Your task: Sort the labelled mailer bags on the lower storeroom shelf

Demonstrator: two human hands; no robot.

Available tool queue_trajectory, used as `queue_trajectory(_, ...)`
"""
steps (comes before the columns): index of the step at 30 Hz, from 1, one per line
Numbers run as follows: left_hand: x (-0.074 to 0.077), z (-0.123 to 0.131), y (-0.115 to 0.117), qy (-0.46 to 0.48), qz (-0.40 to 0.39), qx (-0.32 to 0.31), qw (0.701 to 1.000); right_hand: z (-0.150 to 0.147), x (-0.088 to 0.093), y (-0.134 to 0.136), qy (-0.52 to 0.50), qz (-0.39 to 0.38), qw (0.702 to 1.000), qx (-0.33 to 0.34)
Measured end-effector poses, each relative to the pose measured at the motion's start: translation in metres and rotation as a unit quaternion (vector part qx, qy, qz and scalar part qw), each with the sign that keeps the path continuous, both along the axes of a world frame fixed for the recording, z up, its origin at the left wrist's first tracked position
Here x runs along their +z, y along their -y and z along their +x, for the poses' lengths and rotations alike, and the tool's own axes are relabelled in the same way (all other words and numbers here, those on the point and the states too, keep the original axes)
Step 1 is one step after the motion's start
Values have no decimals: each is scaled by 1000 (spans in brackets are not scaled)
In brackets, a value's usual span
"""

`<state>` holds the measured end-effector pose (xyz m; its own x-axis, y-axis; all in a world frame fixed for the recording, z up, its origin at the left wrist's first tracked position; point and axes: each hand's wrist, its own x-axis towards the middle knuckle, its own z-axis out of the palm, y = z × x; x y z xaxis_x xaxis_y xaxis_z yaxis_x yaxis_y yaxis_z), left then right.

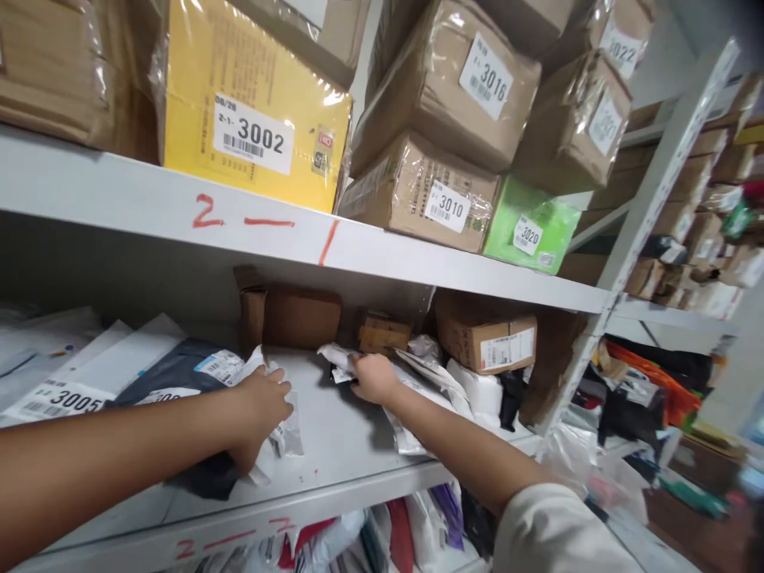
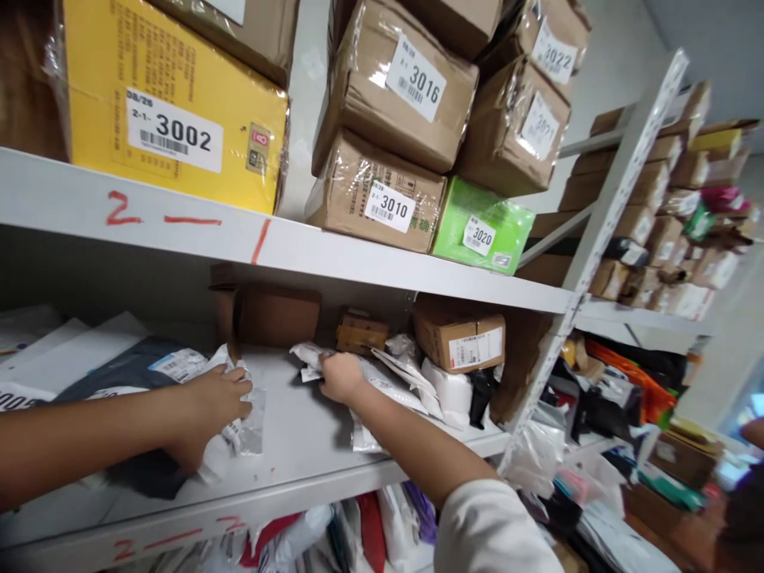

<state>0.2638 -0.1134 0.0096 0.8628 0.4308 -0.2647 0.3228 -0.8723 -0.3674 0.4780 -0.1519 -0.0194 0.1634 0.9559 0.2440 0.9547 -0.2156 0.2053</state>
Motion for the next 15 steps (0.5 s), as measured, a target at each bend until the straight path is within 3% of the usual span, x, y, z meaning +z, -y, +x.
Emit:
queue_trajectory(3, -2, -2, -1, 22, 12, -3, 1000, -11, 13, 12, -49, 78, 996, 19)
queue_trajectory(5, -2, -6, -3, 26, 12, 4, 1000, -29, 10, 23, -147, 126, 978, 73)
queue_trajectory(8, 0, -14, -11, 38, -25, 8, 999, -60, -14, 42, -327, 155, 922, 137)
queue_trajectory(10, 3, -20, -19, 75, -75, 6, 994, -75, -36, 48, -367, 159, 907, 133)
queue_trajectory(12, 6, -26, -26, 130, -130, 9, 983, -83, -56, 47, -414, 160, 887, 127)
queue_trajectory(15, 9, -31, -32, 204, -144, 17, 968, -88, -77, 34, -526, 163, 825, 126)
